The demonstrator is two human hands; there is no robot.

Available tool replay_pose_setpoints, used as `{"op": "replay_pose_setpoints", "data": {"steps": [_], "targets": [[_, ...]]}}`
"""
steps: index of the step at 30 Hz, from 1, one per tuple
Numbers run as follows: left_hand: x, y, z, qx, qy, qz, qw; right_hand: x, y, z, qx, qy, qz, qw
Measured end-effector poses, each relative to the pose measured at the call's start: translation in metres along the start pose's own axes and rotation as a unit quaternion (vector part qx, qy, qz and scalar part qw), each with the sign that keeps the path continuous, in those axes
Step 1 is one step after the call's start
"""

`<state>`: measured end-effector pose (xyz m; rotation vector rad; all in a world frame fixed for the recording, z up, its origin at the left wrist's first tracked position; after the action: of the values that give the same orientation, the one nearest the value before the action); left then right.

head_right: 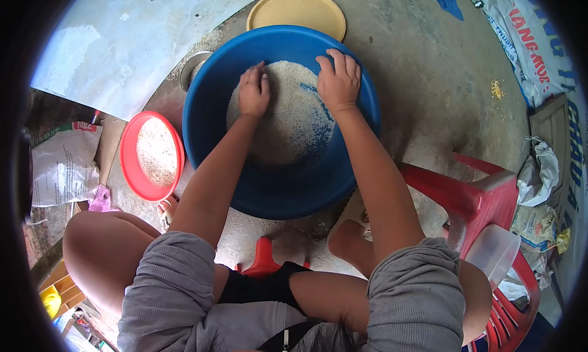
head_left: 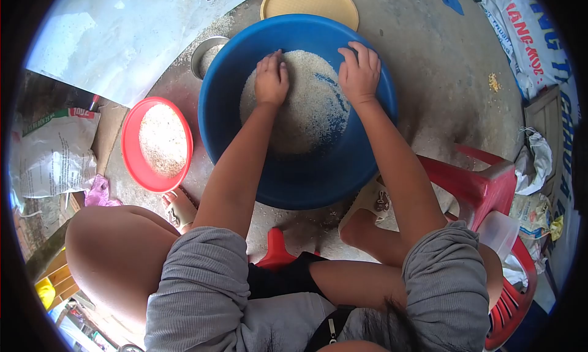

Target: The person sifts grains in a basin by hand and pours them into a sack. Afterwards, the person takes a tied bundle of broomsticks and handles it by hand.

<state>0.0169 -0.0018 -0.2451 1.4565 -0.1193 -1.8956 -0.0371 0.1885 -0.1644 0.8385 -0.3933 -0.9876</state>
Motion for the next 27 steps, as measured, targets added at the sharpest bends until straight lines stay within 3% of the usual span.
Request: {"op": "replay_pose_setpoints", "data": {"steps": [4,9,12,15,19,21,27], "targets": [[-0.015,-0.022,-0.001,0.084,-0.046,-0.004,0.995,0.001,0.007,0.004,-0.026,-0.011,-0.08,0.996],[-0.031,-0.053,-0.002,0.121,-0.097,-0.036,0.987,0.009,-0.002,0.011,-0.009,-0.146,-0.087,0.985],[-0.043,-0.067,-0.018,0.187,-0.122,-0.045,0.974,0.013,-0.004,0.0,-0.007,-0.17,-0.109,0.979],[-0.056,-0.08,-0.047,0.276,-0.169,-0.03,0.946,0.014,-0.003,-0.002,-0.006,-0.16,-0.099,0.982],[-0.069,-0.094,-0.09,0.283,-0.214,-0.07,0.932,0.017,-0.006,-0.003,-0.012,-0.145,-0.102,0.984],[-0.077,-0.094,-0.111,0.296,-0.301,-0.093,0.902,0.019,-0.007,-0.002,-0.022,-0.137,-0.106,0.985],[-0.084,-0.081,-0.135,0.345,-0.329,-0.026,0.878,0.021,-0.005,-0.003,-0.018,-0.116,-0.113,0.987]]}}
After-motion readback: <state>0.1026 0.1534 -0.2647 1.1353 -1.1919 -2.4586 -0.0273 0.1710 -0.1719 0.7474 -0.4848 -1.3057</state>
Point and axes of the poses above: each hand's wrist, its own z-axis towards the middle knuckle, its own y-axis out of the back of the hand, x = y × z, the point moved 4 cm from there along z, towards the middle knuckle, and after that the axes turned 14 degrees about -z, right-handed, at the moved point
